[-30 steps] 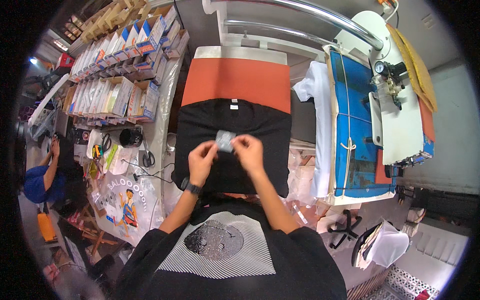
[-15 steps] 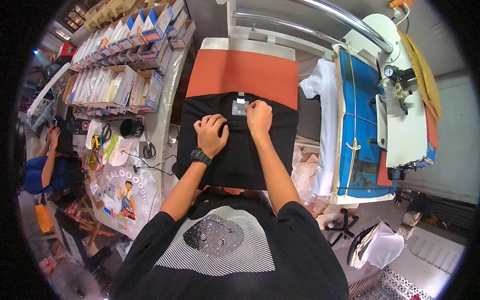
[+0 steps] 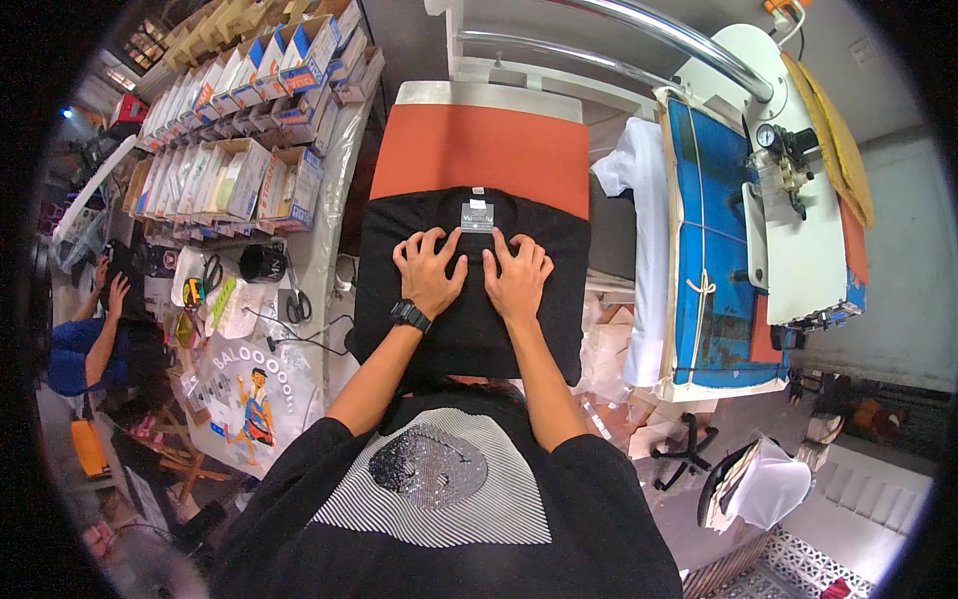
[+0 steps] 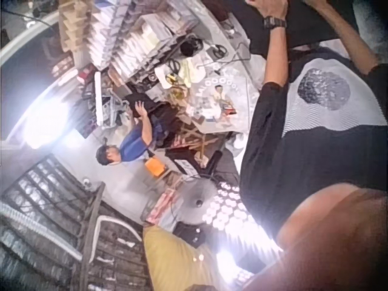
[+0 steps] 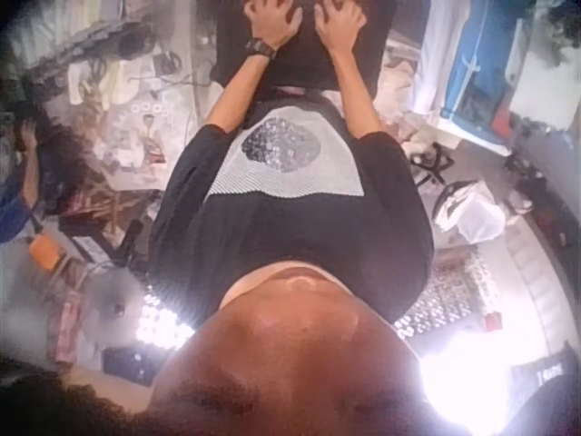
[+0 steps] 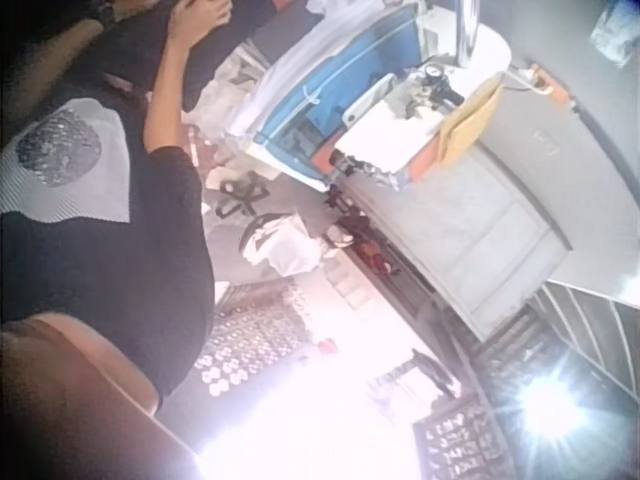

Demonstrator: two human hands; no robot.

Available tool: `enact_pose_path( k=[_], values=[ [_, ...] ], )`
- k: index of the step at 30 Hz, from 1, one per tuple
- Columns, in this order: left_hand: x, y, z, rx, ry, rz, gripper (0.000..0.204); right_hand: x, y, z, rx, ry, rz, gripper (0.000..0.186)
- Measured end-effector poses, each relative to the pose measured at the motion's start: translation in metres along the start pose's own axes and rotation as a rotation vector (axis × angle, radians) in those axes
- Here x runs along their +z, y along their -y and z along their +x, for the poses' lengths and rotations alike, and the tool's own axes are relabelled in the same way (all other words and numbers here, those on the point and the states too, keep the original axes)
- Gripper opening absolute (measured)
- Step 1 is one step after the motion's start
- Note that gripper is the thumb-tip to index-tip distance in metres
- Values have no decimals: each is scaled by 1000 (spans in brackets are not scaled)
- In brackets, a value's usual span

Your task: The person positions a black t-shirt on a heat press, cuts out a graphic from a sheet with scissors, and then places the graphic onto the shirt.

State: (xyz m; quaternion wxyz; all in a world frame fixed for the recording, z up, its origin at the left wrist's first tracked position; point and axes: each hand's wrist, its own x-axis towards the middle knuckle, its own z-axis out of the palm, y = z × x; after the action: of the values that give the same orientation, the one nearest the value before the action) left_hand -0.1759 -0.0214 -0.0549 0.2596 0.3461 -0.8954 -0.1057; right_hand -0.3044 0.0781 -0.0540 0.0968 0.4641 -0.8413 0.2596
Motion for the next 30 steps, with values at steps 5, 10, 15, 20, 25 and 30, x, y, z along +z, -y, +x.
enact_pose_path(
  k=[5,10,15,20,25,30],
  values=[
    [3,2,-1,16,-34,0,46,-2,2,0,-5,8,-5,37],
    [3,0,-1,19,-11,33,47,-2,-1,-1,-9,2,5,38],
    [6,1,-2,32,-21,39,48,-5,1,-1,-8,22,-25,39],
    [5,0,-2,30,-23,42,49,-4,0,-2,-12,16,-20,40],
    [3,-1,-3,19,-12,39,48,-4,1,-2,-15,1,-15,39],
    [3,0,-2,27,-23,24,47,-3,0,-1,-9,-8,-15,38]
  ],
)
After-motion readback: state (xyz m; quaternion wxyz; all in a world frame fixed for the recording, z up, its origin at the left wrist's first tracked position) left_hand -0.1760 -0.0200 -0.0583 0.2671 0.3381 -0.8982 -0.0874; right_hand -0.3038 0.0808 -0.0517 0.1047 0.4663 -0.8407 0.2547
